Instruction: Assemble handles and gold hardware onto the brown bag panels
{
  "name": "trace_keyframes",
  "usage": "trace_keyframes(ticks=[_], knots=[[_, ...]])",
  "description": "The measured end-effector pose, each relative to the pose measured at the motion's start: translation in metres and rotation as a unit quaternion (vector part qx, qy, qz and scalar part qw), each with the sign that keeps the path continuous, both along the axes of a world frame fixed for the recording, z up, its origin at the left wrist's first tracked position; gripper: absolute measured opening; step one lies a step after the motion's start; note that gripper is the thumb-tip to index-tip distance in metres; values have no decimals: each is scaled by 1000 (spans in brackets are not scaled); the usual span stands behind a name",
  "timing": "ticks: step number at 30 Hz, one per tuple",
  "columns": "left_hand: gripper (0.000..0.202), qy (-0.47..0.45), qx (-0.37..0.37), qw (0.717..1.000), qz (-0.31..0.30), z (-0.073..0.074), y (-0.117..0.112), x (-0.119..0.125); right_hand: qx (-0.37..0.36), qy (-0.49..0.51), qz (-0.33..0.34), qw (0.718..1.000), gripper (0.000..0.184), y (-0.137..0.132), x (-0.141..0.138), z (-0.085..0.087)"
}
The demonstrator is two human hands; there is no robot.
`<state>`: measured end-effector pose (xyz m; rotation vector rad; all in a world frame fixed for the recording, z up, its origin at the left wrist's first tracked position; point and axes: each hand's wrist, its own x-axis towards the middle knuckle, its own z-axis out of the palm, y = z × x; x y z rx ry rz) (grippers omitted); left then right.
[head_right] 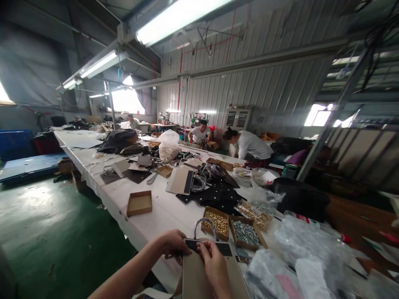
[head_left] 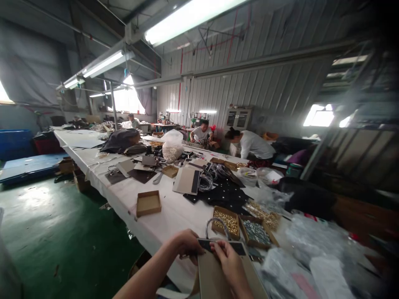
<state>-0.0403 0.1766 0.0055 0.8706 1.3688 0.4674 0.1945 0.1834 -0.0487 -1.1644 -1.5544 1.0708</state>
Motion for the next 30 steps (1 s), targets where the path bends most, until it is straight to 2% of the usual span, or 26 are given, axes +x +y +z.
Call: trace_keyframes(ticks=[3,6,10,13,16,20,27,30], knots=[[34,-45,6,998,49,-13,0,3,-40,21,18,999,49,-2,0,3],[31,-75,13,994,77,-17,0,6,-57,32,14,998,51,-4,0,4],[27,-47,16,996,77,-10,-2,9,-63,41,7,997,56,-5,-2,3],[31,-16,23,997,73,-2,-8,10,-63,47,9,997,55,-6,-2,1],[38,-20,35,996,79,4,-17,12,-69,50,7,996,53,-5,-2,0],[36,-14,55,996,74,6,-29,12,-74,58,2,996,53,-8,-4,5],[26,-18,45,995,81,-10,-34,4,-96,149,-23,984,53,-20,-11,25],[26,-23,44,996,75,-14,-36,0,-113,183,-26,976,59,-25,-9,29]])
